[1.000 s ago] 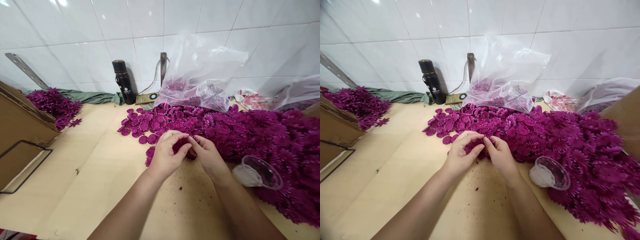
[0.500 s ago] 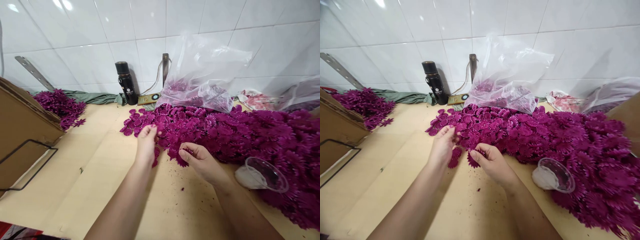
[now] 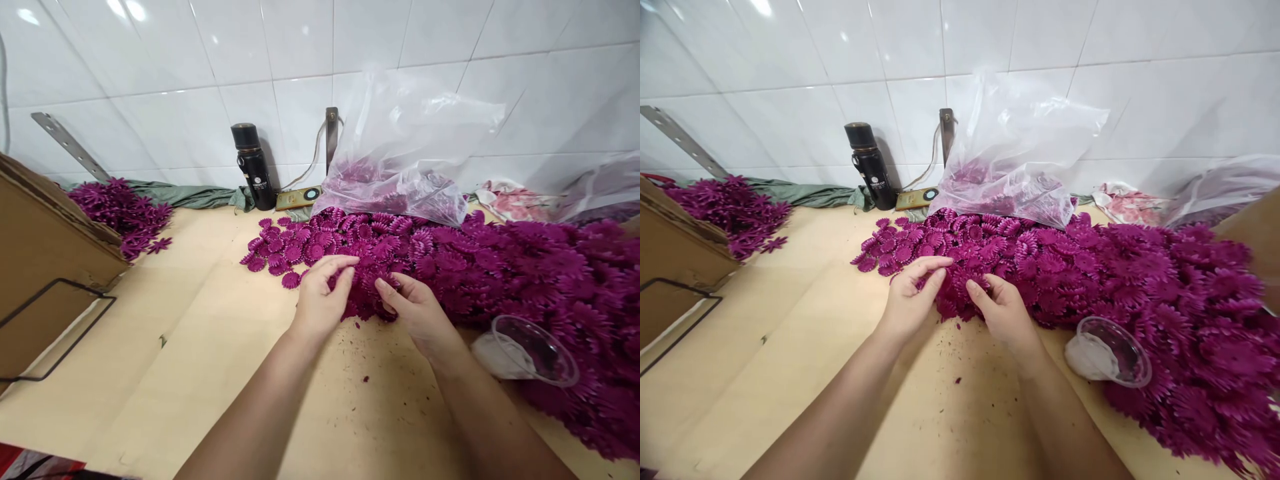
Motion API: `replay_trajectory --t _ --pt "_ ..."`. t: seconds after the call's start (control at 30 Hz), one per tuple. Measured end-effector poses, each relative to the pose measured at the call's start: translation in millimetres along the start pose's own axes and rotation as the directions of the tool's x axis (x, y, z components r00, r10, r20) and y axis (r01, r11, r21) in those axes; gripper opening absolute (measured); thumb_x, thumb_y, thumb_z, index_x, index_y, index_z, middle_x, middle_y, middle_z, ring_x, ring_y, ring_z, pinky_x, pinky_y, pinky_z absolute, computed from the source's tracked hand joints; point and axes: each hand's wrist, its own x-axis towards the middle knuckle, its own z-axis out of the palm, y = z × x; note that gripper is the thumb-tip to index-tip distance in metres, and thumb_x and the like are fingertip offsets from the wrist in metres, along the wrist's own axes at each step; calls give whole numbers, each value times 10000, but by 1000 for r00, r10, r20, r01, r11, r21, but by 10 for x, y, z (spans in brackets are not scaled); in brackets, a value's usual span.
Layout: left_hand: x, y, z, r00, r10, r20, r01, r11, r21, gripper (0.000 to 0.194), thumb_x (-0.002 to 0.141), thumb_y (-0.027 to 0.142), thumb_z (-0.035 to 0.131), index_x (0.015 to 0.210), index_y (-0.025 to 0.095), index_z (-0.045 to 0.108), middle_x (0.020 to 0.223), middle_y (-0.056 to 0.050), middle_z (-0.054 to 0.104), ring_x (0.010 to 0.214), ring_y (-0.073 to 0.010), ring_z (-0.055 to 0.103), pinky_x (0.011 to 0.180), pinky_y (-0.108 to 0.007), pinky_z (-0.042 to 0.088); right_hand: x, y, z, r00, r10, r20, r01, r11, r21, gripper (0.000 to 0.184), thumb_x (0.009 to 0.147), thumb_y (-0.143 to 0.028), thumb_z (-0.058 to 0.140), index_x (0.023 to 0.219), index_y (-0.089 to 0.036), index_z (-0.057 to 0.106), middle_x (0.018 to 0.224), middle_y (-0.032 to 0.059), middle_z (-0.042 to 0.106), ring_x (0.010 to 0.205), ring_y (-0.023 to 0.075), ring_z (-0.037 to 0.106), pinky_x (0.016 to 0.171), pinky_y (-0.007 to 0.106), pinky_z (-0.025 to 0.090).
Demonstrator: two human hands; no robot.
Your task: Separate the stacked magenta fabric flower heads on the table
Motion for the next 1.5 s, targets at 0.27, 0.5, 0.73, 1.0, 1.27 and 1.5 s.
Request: replay_trajectory --t 0.27,0.5,0.73,1.0,1.27,1.5 --pt "-77 75 110 969 -133 206 151 985 -77 179 738 206 633 909 193 686 943 -59 674 898 -182 621 866 -353 490 0 70 45 997 49 -59 -49 999 -2 393 668 -506 661 568 -184 458 535 -70 310 494 69 263 454 227 225" --pt "-32 31 77 968 -177 179 197 975 -99 213 704 71 608 861 186 695 942 -58 688 913 -173 625 886 -342 478 -11 66 74 996 70 49 -75 991 112 364 660 -515 673 716 -183 533 573 -50 443 524 86 376 483 224 293" --pt "-48 3 131 941 -315 121 336 904 -263 91 712 136 601 761 163 672 782 -34 693 740 -138 621 724 -279 502 -29 27 50 998 -21 61 24 998 -55 293 720 -459 632 713 -182 539 667 -16 497 599 108 422 566 249 368" --pt "-42 35 175 830 -527 185 544 685 -485 115 668 213 662 639 147 572 533 46 555 486 -71 497 510 -211 412 -74 -42 27 997 -25 80 40 981 -189 266 759 -424 597 668 -189 511 624 -20 458 582 112 399 541 248 355" --pt "184 -60 -169 798 -598 -80 440 667 -602 62 775 181 554 744 162 503 690 1 636 658 -104 637 591 -217 480 -125 -161 92 947 6 322 10 999 -49 220 754 -395 622 737 -180 580 679 7 554 626 123 494 590 259 422" --pt "52 -85 29 962 -260 -81 243 954 -176 296 714 64 539 983 169 603 1213 -97 556 1160 -183 502 971 -356 409 -30 -57 36 997 74 24 -75 994 78 270 649 -398 701 780 -185 598 703 -13 567 591 101 506 599 254 449"
